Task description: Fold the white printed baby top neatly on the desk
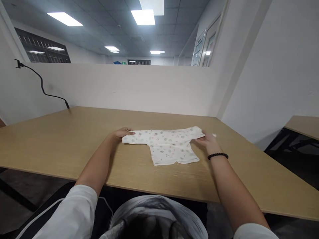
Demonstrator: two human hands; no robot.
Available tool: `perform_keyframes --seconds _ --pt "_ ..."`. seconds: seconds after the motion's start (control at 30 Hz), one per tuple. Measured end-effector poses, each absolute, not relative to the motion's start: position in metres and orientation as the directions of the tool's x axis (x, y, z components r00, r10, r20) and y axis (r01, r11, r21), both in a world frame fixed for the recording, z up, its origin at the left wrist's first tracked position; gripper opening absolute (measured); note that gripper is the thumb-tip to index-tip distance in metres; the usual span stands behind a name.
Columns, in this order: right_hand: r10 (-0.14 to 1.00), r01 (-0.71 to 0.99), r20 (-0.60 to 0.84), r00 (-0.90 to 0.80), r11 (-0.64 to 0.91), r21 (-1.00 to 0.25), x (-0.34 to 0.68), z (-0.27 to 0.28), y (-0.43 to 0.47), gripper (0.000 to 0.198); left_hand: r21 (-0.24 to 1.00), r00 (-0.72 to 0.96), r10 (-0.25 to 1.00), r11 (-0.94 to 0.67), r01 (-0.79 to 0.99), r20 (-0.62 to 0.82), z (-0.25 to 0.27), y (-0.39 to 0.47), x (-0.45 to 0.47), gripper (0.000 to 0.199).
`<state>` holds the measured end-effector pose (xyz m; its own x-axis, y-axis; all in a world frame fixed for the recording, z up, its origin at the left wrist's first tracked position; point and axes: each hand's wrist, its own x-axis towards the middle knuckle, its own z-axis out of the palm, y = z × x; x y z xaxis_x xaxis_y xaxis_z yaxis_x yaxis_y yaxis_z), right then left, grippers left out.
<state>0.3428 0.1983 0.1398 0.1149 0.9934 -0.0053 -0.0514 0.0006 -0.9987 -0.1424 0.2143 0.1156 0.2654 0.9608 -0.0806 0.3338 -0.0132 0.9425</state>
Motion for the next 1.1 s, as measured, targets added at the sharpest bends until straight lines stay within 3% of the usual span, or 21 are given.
perform_keyframes --seconds 0.1,0.2,0.3,0.37,0.43,0.5,0.57,0.63,0.73,0.8,0.9,0.97,1.03,1.1 --pt "0.957 -0.348 -0.192 0.217 -0.108 -0.931 0.344 0.113 0.203 0.022 0.809 0.046 0.996 -0.085 0.582 0.072 0.107 0.227 -0.134 0.038" --pt "0.875 -0.320 -0.186 0.446 -0.038 -0.946 0.344 0.105 0.206 0.029 0.591 -0.087 0.946 -0.122 0.797 0.313 0.104 0.234 -0.114 0.031" --pt "0.689 -0.043 -0.021 0.725 0.015 -0.999 0.345 0.107 0.203 0.061 0.436 0.098 0.886 -0.317 0.842 0.454 0.105 0.224 -0.078 0.039" --pt "0.512 0.368 0.320 0.797 0.009 -0.930 0.345 0.109 0.199 0.083 0.390 0.362 0.830 -0.528 0.754 0.425 0.107 0.208 -0.047 0.051" --pt "0.495 0.731 0.637 0.591 0.005 -0.682 0.340 0.110 0.194 0.085 0.340 0.596 0.760 -0.649 0.680 0.260 0.108 0.189 -0.017 0.070" --pt "0.684 0.869 0.681 0.262 0.140 -0.475 0.326 0.109 0.189 0.078 0.323 0.710 0.704 -0.678 0.660 0.028 0.110 0.172 0.005 0.085" --pt "0.861 0.874 0.504 -0.064 0.292 -0.389 0.305 0.104 0.180 0.078 0.326 0.723 0.672 -0.655 0.682 -0.161 0.111 0.161 0.015 0.090" --pt "0.927 0.870 0.235 -0.291 0.359 -0.337 0.280 0.099 0.169 0.084 0.322 0.708 0.645 -0.631 0.706 -0.287 0.115 0.158 0.013 0.094" --pt "0.881 0.874 -0.138 -0.452 0.407 -0.266 0.253 0.098 0.152 0.079 0.307 0.696 0.586 -0.630 0.714 -0.415 0.127 0.160 -0.004 0.106" --pt "0.839 0.859 -0.219 -0.498 0.442 -0.259 0.244 0.104 0.144 0.082 0.305 0.690 0.548 -0.632 0.712 -0.473 0.140 0.160 -0.015 0.114" --pt "0.814 0.806 -0.106 -0.570 0.530 -0.263 0.242 0.118 0.140 0.078 0.338 0.718 0.533 -0.643 0.688 -0.447 0.157 0.157 -0.023 0.092" --pt "0.845 0.812 0.066 -0.530 0.529 -0.245 0.240 0.122 0.142 0.068 0.343 0.725 0.621 -0.639 0.689 -0.300 0.158 0.154 -0.018 0.070" --pt "0.855 0.833 0.218 -0.470 0.512 -0.213 0.237 0.120 0.146 0.064 0.308 0.683 0.723 -0.628 0.714 -0.109 0.148 0.152 -0.006 0.070" --pt "0.850 0.838 0.231 -0.473 0.515 -0.181 0.233 0.111 0.150 0.062 0.263 0.650 0.759 -0.622 0.737 -0.026 0.130 0.152 0.008 0.082"
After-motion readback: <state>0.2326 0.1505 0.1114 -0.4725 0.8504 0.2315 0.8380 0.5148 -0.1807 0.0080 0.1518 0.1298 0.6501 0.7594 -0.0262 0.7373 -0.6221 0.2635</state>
